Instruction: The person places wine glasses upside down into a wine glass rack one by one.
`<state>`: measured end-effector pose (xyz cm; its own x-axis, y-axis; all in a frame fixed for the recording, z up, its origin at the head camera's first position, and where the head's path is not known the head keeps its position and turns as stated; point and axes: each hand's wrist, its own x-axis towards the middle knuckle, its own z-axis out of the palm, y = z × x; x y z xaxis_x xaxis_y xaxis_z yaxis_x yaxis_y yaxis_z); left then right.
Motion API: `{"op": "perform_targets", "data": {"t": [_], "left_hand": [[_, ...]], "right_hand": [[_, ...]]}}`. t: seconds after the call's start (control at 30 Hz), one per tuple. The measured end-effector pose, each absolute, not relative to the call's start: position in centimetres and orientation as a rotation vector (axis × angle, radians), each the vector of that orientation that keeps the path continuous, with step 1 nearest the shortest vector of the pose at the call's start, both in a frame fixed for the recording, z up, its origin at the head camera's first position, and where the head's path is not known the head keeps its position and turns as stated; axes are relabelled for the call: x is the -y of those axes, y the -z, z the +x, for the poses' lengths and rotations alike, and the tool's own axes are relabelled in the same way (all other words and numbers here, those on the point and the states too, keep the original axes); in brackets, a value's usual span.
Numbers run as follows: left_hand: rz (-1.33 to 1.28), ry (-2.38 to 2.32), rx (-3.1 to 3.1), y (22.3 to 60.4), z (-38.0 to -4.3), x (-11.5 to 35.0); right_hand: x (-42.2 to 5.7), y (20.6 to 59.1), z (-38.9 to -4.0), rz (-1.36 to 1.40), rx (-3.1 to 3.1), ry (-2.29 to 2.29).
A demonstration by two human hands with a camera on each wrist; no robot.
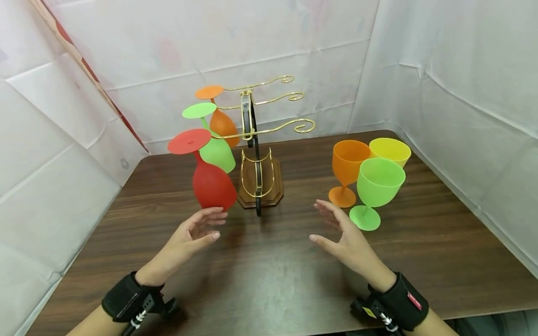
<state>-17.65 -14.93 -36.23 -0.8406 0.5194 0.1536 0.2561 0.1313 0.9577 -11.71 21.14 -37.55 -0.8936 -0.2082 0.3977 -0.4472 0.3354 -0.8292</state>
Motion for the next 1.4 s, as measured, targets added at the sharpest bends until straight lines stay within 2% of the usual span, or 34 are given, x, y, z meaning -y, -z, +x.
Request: {"op": "perform_targets", "data": {"t": [0.23,0.43,0.63,0.83,1.07,1.4], "left_hand": [[0.784,-1.776,-2.193,36.4,-17.5,14.7],[0.764,-1.777,-2.191,36.4,-17.5,14.6],[0.777,-1.772,-2.179,36.5,-17.4,14.4],[0.761,-1.768,-2.179,36.6,-17.2,14.4],[0.751,-1.768,-2.19,36.7,-17.1,14.5],[0.758,-1.791,-2.18,36.8,-16.9,14.3]], "right_hand": [[-23.8,35.6,-10.5,0.494,2.248,-1.449],[-27.0,34.7,-9.5,0.255,2.175,-1.384],[-29.3,34.9,-9.1,0.028,2.051,-1.446],[-29.9,36.0,-10.1,-0.243,2.223,-1.392],[-30.0,36.6,-12.1,-0.169,2.332,-1.557],[-29.1,37.6,-14.1,-0.158,2.081,-1.693]]}}
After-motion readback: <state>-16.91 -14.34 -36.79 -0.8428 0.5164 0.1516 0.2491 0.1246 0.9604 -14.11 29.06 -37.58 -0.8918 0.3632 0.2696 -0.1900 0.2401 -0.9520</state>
